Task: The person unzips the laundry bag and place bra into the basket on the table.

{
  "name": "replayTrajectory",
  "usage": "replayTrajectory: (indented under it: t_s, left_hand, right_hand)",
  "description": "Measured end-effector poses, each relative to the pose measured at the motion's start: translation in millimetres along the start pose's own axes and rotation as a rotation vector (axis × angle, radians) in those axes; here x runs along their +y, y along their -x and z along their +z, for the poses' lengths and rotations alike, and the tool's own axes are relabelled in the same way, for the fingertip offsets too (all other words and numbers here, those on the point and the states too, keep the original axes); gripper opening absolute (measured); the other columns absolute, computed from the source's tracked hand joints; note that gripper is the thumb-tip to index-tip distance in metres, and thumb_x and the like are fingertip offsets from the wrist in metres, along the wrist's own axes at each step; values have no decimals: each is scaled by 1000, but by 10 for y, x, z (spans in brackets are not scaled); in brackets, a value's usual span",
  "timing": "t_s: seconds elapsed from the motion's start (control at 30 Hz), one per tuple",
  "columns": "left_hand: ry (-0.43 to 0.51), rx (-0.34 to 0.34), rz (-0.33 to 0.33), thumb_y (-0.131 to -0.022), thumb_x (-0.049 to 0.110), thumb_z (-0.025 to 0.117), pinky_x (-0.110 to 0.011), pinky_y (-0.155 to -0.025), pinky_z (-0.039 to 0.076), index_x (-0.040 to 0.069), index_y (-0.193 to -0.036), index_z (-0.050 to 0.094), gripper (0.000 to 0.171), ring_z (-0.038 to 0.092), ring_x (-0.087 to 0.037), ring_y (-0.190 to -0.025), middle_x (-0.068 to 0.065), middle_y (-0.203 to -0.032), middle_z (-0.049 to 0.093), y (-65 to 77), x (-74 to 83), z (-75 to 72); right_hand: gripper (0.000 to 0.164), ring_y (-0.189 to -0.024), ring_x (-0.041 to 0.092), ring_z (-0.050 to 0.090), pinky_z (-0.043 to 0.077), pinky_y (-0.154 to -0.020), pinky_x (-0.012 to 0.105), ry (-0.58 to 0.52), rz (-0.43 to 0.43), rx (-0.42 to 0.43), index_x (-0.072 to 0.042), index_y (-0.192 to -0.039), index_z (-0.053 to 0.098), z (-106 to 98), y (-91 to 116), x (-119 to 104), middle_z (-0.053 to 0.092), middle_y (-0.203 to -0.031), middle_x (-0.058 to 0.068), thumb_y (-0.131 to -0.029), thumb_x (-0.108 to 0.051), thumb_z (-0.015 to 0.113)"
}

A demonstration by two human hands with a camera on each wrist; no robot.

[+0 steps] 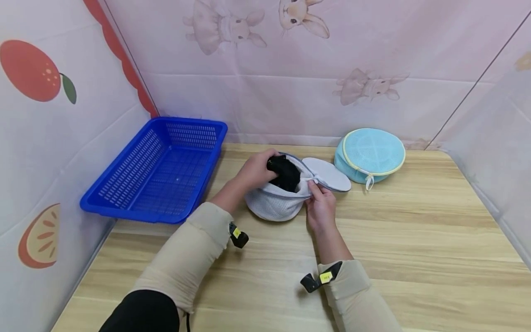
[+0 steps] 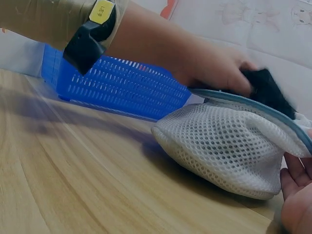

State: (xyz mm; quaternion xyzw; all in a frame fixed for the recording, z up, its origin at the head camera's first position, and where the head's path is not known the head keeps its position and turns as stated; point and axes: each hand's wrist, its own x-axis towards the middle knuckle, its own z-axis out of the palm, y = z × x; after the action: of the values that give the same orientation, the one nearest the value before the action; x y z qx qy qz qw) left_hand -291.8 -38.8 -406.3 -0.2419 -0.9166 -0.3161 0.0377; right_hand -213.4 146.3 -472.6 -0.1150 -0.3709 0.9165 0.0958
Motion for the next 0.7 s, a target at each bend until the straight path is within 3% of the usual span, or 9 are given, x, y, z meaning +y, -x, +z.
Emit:
replayTrajectory:
  t_s: [0.07,0.2,0.5,0.7]
  left_hand:
    - [131,48,-12,-79,7,76,-42,-101,46,12,-116,63,40,61,-26,-111,-10,-117,68,10,-4,-31]
    - [308,114,-37,-77,4,75,-40,-102,45,9,-116,64,40,59,-24,-111,-11,-119,67,14,11,-72]
    - [470,201,-59,-78,2,72,-37,-95,48,8,-114,64,38,59,-20,-104,-10,-115,67,11,175,-200]
    - [513,263,-34,-78,2,71,-37,-92,49,7,-113,64,36,59,-21,-100,-11,-113,66,64,389,-444]
  right_hand:
    - [7,-79,5,67,53,-70,18,0,4,-2,-5,-98,67,-2,1,-1,70,-90,-2,-94,-3,62]
    - [8,-81,5,67,54,-72,19,3,10,-10,-7,-97,68,-2,2,-2,70,-92,-2,-95,-3,62]
    - [8,-81,5,66,54,-71,19,25,5,-5,-8,-93,69,15,19,-3,69,-90,-2,-94,-3,63]
    - [7,-89,6,66,54,-79,20,39,-3,-18,-6,-99,68,9,19,-5,70,-96,-2,-94,-4,63]
